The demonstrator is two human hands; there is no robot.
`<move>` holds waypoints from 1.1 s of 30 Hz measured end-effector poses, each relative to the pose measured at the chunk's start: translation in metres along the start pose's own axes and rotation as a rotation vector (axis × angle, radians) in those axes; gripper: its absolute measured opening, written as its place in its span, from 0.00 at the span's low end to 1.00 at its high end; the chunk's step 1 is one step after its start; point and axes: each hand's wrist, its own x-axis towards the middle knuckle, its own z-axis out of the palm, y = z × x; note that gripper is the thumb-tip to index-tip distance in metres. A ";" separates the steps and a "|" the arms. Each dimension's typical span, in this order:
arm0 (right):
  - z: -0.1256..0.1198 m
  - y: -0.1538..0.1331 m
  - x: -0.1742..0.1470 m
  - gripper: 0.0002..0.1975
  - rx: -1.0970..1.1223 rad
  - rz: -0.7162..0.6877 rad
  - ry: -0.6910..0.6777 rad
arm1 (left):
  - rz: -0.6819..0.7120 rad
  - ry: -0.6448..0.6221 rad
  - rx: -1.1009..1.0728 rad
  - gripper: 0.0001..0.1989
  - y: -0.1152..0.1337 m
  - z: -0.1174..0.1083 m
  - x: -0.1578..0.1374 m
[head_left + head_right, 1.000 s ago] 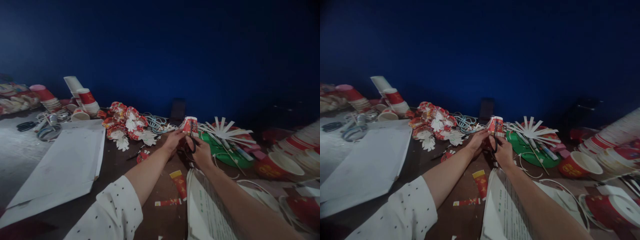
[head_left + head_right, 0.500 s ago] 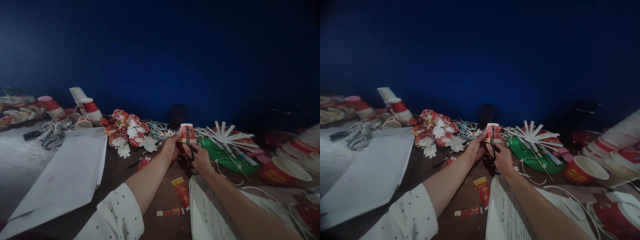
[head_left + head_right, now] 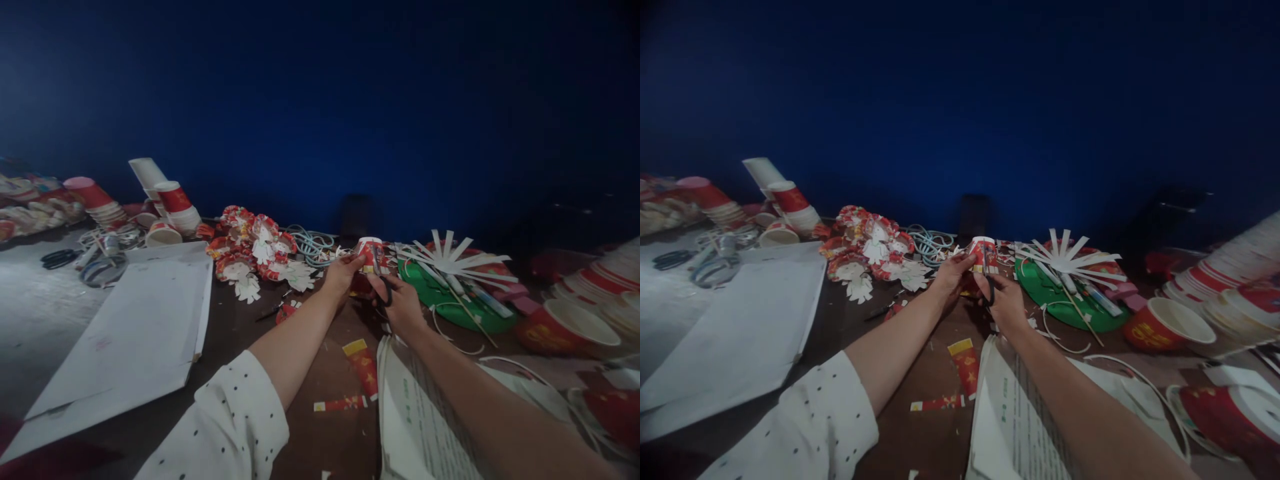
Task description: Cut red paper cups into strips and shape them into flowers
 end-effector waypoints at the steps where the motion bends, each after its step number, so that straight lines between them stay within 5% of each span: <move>1: 0.000 0.000 0.000 0.23 0.004 -0.004 0.008 | 0.011 -0.001 0.013 0.16 0.000 -0.001 0.001; 17: -0.007 0.003 0.005 0.25 -0.101 0.020 -0.053 | -0.041 -0.105 0.073 0.17 0.014 -0.010 0.000; 24: -0.007 0.006 0.005 0.24 -0.276 -0.073 -0.189 | 0.058 0.016 0.070 0.19 0.013 -0.014 0.008; 33: -0.006 0.011 0.007 0.20 -0.519 -0.198 -0.199 | 0.145 0.089 0.093 0.18 0.014 -0.011 0.008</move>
